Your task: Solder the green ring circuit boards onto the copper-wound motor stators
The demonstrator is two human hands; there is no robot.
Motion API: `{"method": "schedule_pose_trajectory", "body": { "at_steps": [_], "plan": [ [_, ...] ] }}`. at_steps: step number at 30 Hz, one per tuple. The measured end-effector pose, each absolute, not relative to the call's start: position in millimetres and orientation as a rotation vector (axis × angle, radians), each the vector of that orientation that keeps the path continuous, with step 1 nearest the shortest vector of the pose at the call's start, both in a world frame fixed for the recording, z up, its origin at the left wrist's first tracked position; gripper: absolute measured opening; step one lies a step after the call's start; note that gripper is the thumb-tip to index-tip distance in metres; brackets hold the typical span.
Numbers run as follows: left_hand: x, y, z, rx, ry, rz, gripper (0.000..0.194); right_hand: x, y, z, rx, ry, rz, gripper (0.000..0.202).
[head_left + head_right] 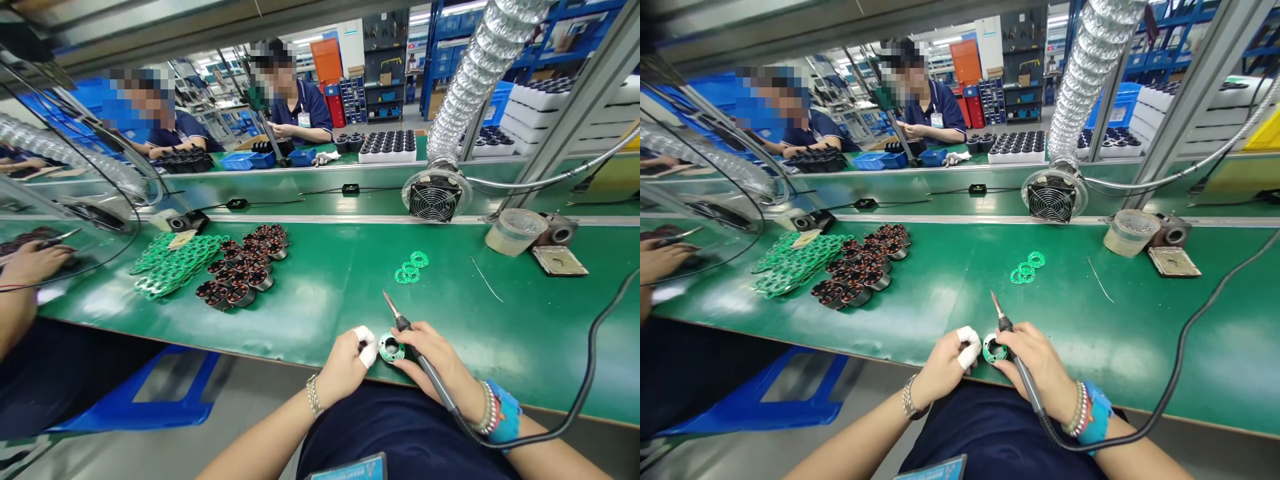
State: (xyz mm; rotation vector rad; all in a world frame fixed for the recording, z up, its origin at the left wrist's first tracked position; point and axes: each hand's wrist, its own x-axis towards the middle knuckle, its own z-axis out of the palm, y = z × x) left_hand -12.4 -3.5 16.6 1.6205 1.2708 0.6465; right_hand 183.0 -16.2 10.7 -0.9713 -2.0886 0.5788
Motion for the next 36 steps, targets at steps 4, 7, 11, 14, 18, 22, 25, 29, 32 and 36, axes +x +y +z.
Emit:
{"method": "schedule_pose_trajectory", "body": {
  "at_steps": [4,7,11,14,18,22,25,29,32,36],
  "plan": [
    [-13.4,-2.0,16.7,1.001,1.119,0.565,0.018,182.0,-15.8,7.9,-0.965,-2.08,0.582,0.026],
    [-21.4,-1.2,16.7,1.073,1.117,0.644,0.024,181.8,-15.9,8.1,-0.955,-2.08,0.589,0.026],
    [-25.4,1.9,14.3,1.14,1.107,0.671,0.025,182.4,-16.4,10.2,-0.962,-2.078,0.587,0.027],
    [-24.6,4.6,11.2,1.159,1.079,0.682,0.024,182.4,-16.5,10.5,-0.965,-2.077,0.588,0.027],
    [-24.6,6.2,8.0,1.221,1.017,0.703,0.019,181.9,-16.3,9.7,-0.97,-2.067,0.595,0.028],
    [-24.1,8.1,7.0,1.308,0.978,0.735,0.016,182.3,-16.3,10.0,-0.97,-2.073,0.601,0.027],
    [-24.0,10.5,7.3,1.28,0.971,0.719,0.014,183.0,-16.4,11.0,-0.975,-2.079,0.595,0.027],
    [-22.3,11.3,9.3,1.291,1.0,0.698,0.015,182.7,-16.5,11.6,-0.969,-2.088,0.591,0.026],
    [-14.0,8.2,11.2,1.223,1.095,0.709,0.019,181.2,-16.9,10.2,-0.97,-2.089,0.588,0.024],
    [3.4,-0.7,13.9,1.042,1.298,0.842,0.022,178.2,-19.0,7.2,-1.0,-2.088,0.53,0.019]
  ]
}}
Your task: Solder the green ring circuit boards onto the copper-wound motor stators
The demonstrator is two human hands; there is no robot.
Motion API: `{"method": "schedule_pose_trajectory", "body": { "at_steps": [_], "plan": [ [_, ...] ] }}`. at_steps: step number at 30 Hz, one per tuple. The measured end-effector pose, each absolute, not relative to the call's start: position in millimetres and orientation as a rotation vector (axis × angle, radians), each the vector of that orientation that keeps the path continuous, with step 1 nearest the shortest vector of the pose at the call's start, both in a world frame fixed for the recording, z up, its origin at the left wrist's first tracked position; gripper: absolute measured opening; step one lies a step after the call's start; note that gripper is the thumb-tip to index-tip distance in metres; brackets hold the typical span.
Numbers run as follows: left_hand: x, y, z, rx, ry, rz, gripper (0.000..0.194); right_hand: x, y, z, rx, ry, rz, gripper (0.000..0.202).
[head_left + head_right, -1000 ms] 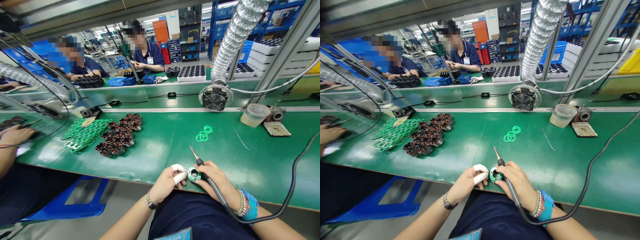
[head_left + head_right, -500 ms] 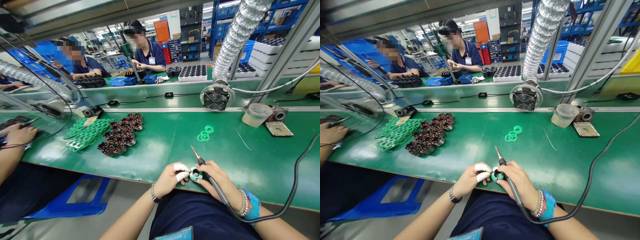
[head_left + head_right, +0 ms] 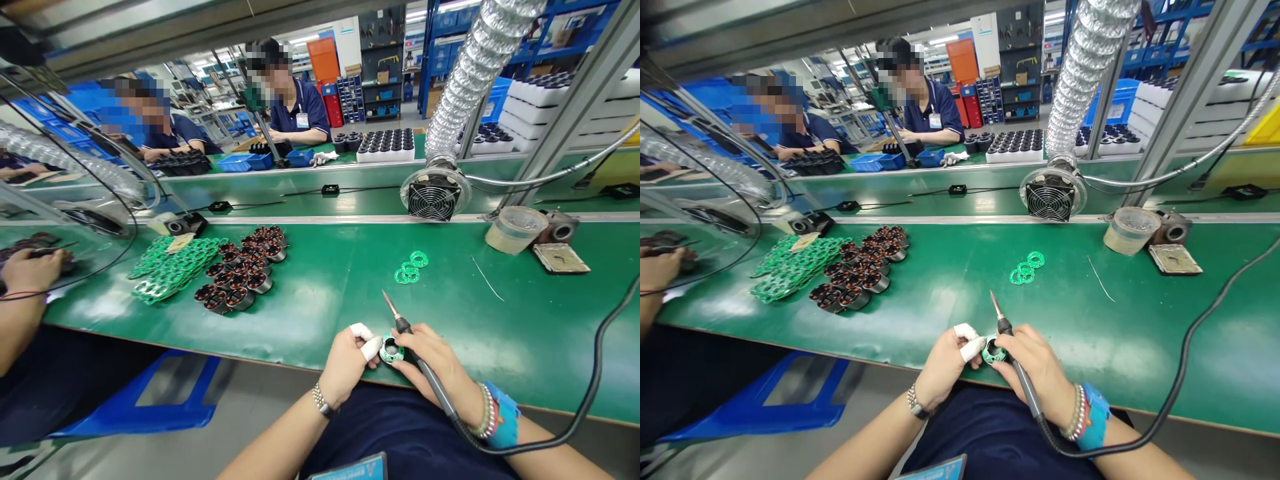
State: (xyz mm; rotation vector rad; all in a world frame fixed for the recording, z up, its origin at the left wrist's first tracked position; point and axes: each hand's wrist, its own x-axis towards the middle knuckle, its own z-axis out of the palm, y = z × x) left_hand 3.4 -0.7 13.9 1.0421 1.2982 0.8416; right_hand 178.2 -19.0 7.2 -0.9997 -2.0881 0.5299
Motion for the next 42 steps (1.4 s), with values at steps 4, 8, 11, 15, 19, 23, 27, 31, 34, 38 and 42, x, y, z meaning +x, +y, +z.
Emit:
{"method": "schedule_pose_trajectory", "body": {
  "at_steps": [4,8,11,15,19,23,27,31,34,38,42],
  "plan": [
    [7.5,-16.9,16.0,1.188,1.425,0.955,0.017,175.2,-22.0,6.4,-1.04,-2.095,0.466,0.016],
    [-5.2,-35.5,11.7,1.84,1.355,0.919,0.022,173.4,-23.5,6.4,-1.048,-2.105,0.451,0.015],
    [-14.8,-40.2,9.0,2.278,1.305,0.844,0.037,172.1,-23.8,6.3,-1.06,-2.104,0.43,0.014],
    [-22.9,-29.7,20.1,2.398,1.233,0.695,0.039,171.6,-23.5,6.9,-1.059,-2.104,0.4,0.015],
    [-24.2,-17.7,33.1,2.398,1.221,0.636,0.023,172.3,-23.1,7.0,-1.064,-2.11,0.398,0.016],
    [-18.9,-16.4,33.9,2.618,1.203,0.559,0.018,172.3,-23.2,6.7,-1.068,-2.096,0.383,0.015],
    [-16.5,-15.6,37.0,2.728,1.134,0.506,0.019,171.9,-23.4,7.1,-1.061,-2.09,0.372,0.014],
    [-16.2,-8.4,41.1,2.45,1.071,0.485,0.014,172.2,-22.8,8.1,-1.056,-2.096,0.379,0.014],
    [-13.2,-4.6,38.0,1.925,1.138,0.546,0.005,172.4,-22.4,9.0,-1.047,-2.099,0.381,0.014],
    [-3.6,-9.9,26.9,1.148,1.186,0.672,0.016,171.7,-22.8,8.9,-1.059,-2.102,0.377,0.014],
    [8.8,-19.3,18.7,0.772,1.14,0.916,0.021,170.9,-23.1,7.7,-1.063,-2.114,0.385,0.014]
  ]
}}
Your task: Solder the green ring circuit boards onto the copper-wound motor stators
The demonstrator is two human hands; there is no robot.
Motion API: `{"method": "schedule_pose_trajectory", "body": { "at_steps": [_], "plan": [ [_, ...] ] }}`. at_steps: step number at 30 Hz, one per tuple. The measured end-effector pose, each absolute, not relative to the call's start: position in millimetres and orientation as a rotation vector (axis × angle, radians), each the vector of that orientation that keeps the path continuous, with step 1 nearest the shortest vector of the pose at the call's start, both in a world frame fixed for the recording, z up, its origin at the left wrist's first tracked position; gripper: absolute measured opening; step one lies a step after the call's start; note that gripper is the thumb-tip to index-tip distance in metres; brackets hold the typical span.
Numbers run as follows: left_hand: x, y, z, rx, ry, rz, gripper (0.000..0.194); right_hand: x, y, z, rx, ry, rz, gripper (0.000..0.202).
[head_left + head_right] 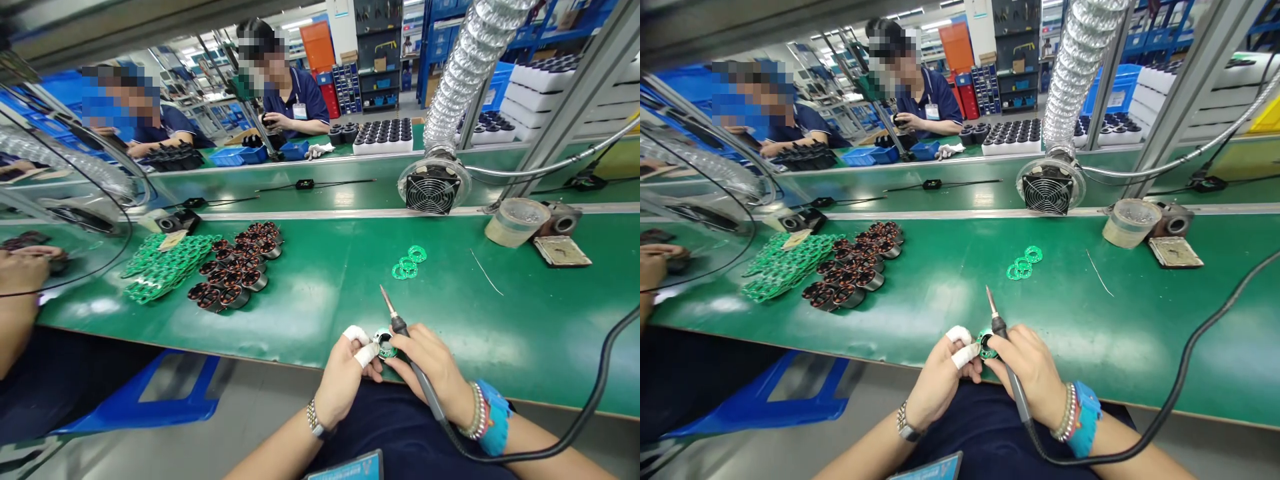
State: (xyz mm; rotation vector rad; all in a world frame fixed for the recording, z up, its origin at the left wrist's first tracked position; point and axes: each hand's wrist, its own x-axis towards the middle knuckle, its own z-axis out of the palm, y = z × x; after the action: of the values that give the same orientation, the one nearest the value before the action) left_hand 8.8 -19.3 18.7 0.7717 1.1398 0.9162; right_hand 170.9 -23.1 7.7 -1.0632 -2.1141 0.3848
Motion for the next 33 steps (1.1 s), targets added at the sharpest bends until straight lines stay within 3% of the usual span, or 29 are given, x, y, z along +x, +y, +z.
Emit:
{"method": "schedule_pose_trajectory", "body": {
  "at_steps": [8,13,16,21,24,28,33],
  "plan": [
    [-4.6,-18.5,20.5,0.699,1.026,0.876,0.033,173.8,-21.6,6.9,-1.056,-2.096,0.496,0.02],
    [-17.5,-14.6,23.3,1.341,1.192,0.761,0.058,180.7,-20.0,12.8,-1.066,-1.97,0.675,0.03],
    [-11.0,-9.6,23.8,1.732,1.229,0.593,0.076,188.6,-12.4,19.1,-1.077,-1.923,0.572,0.029],
    [1.1,8.8,26.9,1.971,1.205,0.44,0.047,218.3,13.0,28.1,-1.204,-1.871,0.335,0.024],
    [-0.9,42.6,29.2,1.975,1.234,0.428,0.043,240.5,29.7,29.2,-1.316,-1.858,0.229,0.025],
    [-2.5,139.4,35.7,1.991,1.476,0.505,0.035,258.7,47.6,20.4,-1.385,-1.826,0.097,0.025],
    [15.2,299.3,41.5,1.95,1.754,0.59,0.039,266.8,52.7,3.0,-1.316,-1.919,0.055,0.029]
  ]
}}
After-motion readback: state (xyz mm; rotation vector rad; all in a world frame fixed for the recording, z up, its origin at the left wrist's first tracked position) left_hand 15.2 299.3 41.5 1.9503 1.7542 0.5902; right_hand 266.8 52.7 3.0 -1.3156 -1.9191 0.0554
